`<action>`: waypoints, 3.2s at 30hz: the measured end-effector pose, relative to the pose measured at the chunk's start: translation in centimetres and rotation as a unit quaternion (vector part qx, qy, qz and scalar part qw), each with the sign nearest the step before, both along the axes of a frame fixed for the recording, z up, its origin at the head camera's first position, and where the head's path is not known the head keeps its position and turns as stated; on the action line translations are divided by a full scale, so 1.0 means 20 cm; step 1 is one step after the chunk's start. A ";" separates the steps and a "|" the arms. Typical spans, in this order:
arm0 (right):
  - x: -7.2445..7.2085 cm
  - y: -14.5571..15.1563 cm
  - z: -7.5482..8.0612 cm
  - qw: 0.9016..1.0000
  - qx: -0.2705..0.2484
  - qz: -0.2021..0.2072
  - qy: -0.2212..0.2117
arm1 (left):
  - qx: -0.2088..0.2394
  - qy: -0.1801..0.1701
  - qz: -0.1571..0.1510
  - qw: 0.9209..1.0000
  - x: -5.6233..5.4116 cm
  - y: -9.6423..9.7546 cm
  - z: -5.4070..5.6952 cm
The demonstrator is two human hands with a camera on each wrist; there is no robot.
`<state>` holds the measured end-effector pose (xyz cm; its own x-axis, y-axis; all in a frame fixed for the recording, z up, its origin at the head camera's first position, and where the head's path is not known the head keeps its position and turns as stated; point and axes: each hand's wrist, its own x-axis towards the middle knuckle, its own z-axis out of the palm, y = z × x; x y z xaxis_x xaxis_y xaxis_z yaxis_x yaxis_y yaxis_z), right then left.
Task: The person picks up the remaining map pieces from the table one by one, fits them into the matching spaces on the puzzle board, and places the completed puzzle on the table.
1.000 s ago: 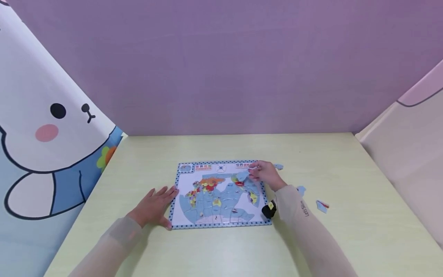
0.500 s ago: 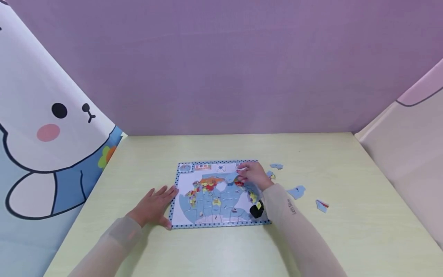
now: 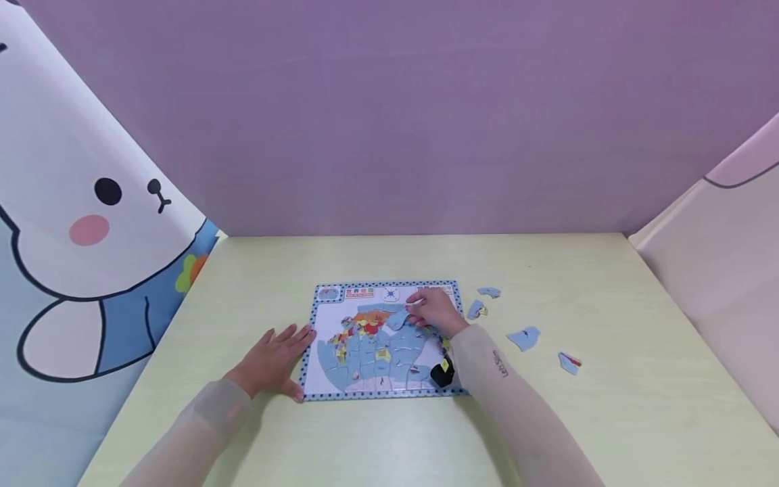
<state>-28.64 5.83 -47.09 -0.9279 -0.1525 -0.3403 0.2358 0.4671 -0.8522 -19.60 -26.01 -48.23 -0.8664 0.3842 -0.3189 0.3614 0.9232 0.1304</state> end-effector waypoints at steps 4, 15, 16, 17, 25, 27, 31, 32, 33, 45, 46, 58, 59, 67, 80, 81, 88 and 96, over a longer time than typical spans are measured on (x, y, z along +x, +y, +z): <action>0.00 -0.01 0.00 1.000 0.004 0.006 -0.001 | -0.004 0.003 -0.003 1.000 0.00 0.00 0.00; 0.01 -0.03 -0.01 1.000 -0.001 0.016 0.003 | -0.002 0.000 0.000 1.000 0.00 0.00 0.00; 0.01 -0.03 -0.01 1.000 -0.003 0.013 0.003 | -0.001 0.000 0.000 1.000 0.00 0.00 0.00; 0.01 -0.03 -0.01 1.000 -0.004 0.011 0.002 | 0.000 0.000 0.000 1.000 0.00 0.00 0.00; 0.03 -0.04 0.01 1.000 0.002 0.008 0.001 | 0.001 0.000 0.004 1.000 0.00 0.00 -0.01; 0.03 -0.04 0.01 1.000 0.006 0.012 0.002 | 0.000 0.000 0.005 1.000 0.00 0.00 -0.01; 0.02 -0.04 0.01 1.000 0.022 0.021 0.005 | -0.001 -0.001 0.007 1.000 0.00 0.00 0.00; 0.02 -0.04 0.00 0.999 0.028 0.024 0.007 | -0.001 -0.001 0.007 1.000 0.00 0.00 0.00; 0.02 -0.04 0.00 0.999 0.034 0.026 0.009 | -0.001 -0.001 0.006 1.000 0.00 0.00 0.00; 0.02 -0.06 0.02 0.991 0.114 0.056 0.044 | -0.002 -0.008 0.006 1.000 -0.01 0.00 0.00; 0.02 -0.05 0.02 0.990 0.118 0.055 0.046 | -0.004 -0.007 0.005 1.000 -0.01 0.00 0.00; 0.01 -0.07 0.01 0.989 0.129 0.047 0.054 | -0.010 -0.013 0.013 1.000 -0.01 0.01 0.00; 0.01 -0.07 0.01 0.989 0.128 0.045 0.055 | -0.011 -0.012 0.013 1.000 -0.01 0.01 0.00; 0.02 -0.07 -0.01 0.987 0.134 0.045 0.072 | -0.008 -0.014 0.012 1.000 -0.01 0.00 0.00; 0.02 -0.08 -0.02 0.985 0.153 0.045 0.070 | -0.003 -0.008 0.003 1.000 -0.01 0.00 -0.01; 0.02 -0.08 -0.02 0.984 0.154 0.046 0.071 | -0.002 -0.006 0.002 1.000 -0.01 0.00 -0.01; 0.02 -0.08 -0.01 0.986 0.143 0.043 0.069 | 0.008 0.006 -0.006 1.000 0.00 -0.01 0.00; 0.01 -0.08 -0.01 0.986 0.144 0.049 0.062 | 0.009 -0.001 0.000 1.000 0.00 -0.01 0.00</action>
